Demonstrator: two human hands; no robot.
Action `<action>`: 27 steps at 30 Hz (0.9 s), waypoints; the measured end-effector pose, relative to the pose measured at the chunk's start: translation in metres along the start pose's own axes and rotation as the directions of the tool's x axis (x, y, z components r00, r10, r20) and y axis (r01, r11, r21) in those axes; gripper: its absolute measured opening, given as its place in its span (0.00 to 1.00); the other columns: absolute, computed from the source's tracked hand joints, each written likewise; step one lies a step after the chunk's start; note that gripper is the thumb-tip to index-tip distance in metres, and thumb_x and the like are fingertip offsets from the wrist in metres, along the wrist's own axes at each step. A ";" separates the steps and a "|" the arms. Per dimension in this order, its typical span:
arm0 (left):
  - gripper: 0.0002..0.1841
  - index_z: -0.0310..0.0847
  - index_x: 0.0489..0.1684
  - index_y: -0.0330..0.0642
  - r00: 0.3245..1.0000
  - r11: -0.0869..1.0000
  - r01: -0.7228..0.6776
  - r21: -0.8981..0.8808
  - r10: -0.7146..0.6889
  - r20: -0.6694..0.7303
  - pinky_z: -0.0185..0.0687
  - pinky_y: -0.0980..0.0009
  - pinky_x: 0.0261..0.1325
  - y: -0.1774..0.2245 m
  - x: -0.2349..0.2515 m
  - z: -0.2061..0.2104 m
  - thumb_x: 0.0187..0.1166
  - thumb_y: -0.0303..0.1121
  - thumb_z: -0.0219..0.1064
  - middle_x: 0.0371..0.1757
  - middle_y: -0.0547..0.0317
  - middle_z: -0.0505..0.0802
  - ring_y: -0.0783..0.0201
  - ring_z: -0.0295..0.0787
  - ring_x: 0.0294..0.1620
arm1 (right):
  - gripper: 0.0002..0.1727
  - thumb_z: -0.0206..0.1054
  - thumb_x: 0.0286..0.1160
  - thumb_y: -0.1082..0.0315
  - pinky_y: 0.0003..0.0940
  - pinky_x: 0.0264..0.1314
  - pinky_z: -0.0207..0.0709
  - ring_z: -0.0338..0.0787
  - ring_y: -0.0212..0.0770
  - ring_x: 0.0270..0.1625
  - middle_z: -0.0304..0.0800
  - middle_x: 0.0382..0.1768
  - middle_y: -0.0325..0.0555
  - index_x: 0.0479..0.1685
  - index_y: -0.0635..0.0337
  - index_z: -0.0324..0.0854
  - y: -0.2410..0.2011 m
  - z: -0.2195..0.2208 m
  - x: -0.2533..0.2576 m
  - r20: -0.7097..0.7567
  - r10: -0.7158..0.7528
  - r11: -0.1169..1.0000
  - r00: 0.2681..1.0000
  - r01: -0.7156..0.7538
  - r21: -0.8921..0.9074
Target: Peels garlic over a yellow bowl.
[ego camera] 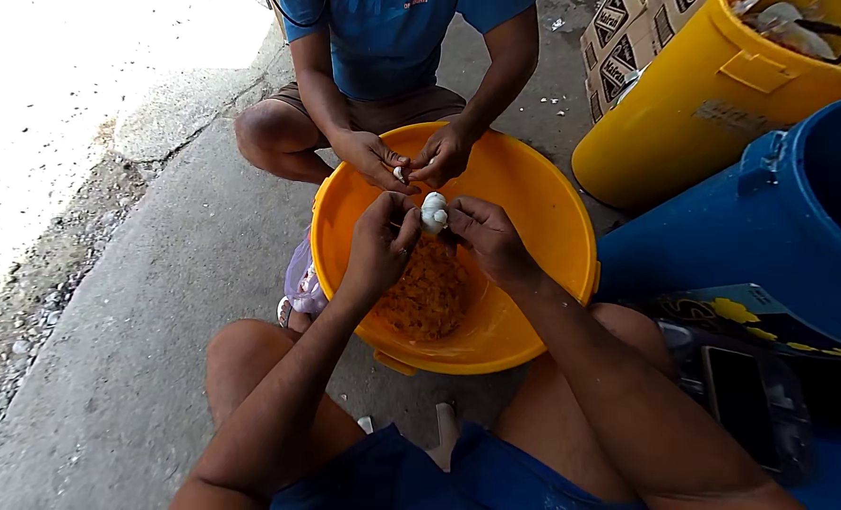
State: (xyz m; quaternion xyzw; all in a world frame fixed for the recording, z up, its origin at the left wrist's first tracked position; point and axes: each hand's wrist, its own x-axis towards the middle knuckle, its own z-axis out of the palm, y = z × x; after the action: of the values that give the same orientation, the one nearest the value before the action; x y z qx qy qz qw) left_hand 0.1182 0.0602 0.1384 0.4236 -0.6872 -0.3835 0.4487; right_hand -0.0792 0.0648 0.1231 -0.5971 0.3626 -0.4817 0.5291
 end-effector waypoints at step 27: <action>0.10 0.79 0.53 0.41 0.999 0.999 0.016 -0.037 -0.014 0.051 0.86 0.74 0.34 -0.014 0.008 0.009 0.81 0.31 0.71 0.38 0.59 0.89 0.69 0.87 0.31 | 0.14 0.62 0.87 0.59 0.24 0.22 0.71 0.77 0.28 0.19 0.81 0.21 0.37 0.35 0.58 0.84 -0.009 -0.006 -0.001 -0.241 -0.105 0.805 0.965 -0.060 -0.590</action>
State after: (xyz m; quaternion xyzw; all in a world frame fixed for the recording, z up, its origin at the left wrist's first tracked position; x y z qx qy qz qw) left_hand 0.1109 0.0496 0.1247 0.4103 -0.6878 -0.4104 0.4360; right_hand -0.0863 0.0655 0.1314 -0.6676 0.5542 -0.4251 0.2578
